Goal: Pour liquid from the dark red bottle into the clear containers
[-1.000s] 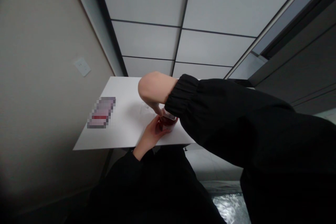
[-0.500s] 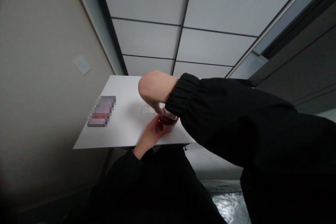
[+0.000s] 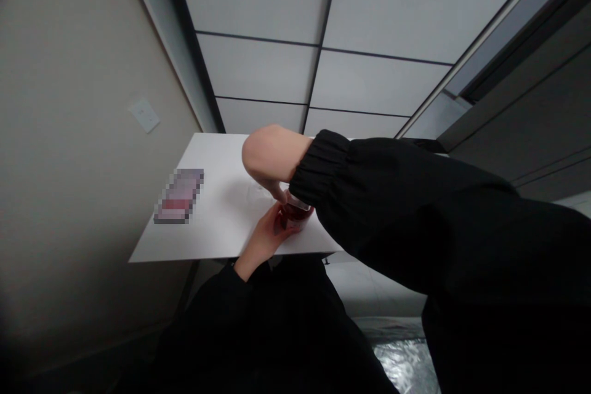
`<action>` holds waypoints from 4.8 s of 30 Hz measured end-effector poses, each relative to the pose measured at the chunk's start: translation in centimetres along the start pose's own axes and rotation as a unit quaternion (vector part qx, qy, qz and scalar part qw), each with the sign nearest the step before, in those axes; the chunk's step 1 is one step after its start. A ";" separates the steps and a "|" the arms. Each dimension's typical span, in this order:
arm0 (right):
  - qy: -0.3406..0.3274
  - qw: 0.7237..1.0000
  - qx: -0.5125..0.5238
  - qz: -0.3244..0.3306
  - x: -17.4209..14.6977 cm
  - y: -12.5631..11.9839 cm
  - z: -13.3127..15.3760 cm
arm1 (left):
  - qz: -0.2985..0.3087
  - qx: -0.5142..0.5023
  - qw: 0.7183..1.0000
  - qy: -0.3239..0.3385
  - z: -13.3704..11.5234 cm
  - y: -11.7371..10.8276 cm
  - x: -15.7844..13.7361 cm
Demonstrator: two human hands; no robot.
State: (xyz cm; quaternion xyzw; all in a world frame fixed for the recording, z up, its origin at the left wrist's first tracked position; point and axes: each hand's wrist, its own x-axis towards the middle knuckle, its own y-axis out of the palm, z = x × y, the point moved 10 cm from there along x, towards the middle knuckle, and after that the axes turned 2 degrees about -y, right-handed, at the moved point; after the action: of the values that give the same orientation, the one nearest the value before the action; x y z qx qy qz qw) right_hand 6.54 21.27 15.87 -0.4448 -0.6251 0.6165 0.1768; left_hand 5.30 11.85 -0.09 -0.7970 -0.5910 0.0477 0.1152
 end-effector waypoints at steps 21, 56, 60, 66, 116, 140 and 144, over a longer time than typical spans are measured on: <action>-0.036 0.999 0.022 -0.033 -2.6 0.0 -1.2 | 0.007 -0.059 0.998 0.024 -0.2 -0.1 -0.2; 0.037 0.590 0.715 -0.373 -4.6 19.3 -8.6 | -0.036 0.050 0.998 -0.020 1.9 -1.1 -0.7; 0.024 0.578 0.737 -0.349 -4.0 20.7 -7.9 | -0.028 0.057 0.998 -0.028 1.7 -1.2 -0.7; 0.003 0.579 0.755 -0.307 -3.6 21.1 -7.0 | -0.039 0.055 0.997 -0.032 2.1 -1.0 -0.8; 0.123 0.594 0.692 -0.393 -7.8 19.1 -8.5 | -0.076 0.233 0.967 -0.076 3.0 -9.7 2.2; 0.212 0.674 0.543 -0.455 -15.0 20.7 -1.1 | -0.147 0.144 0.978 -0.035 0.8 -10.2 -2.8; 0.190 0.702 0.515 -0.453 -17.5 20.1 -2.4 | -0.032 0.174 0.984 0.001 -0.1 -5.7 -3.2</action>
State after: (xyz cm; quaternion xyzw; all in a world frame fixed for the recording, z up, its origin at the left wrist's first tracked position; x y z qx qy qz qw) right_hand 24.63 6.10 3.40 -0.0557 -0.2891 0.5905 0.7514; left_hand -0.95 10.39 1.23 -0.7456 -0.5988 0.1451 0.2540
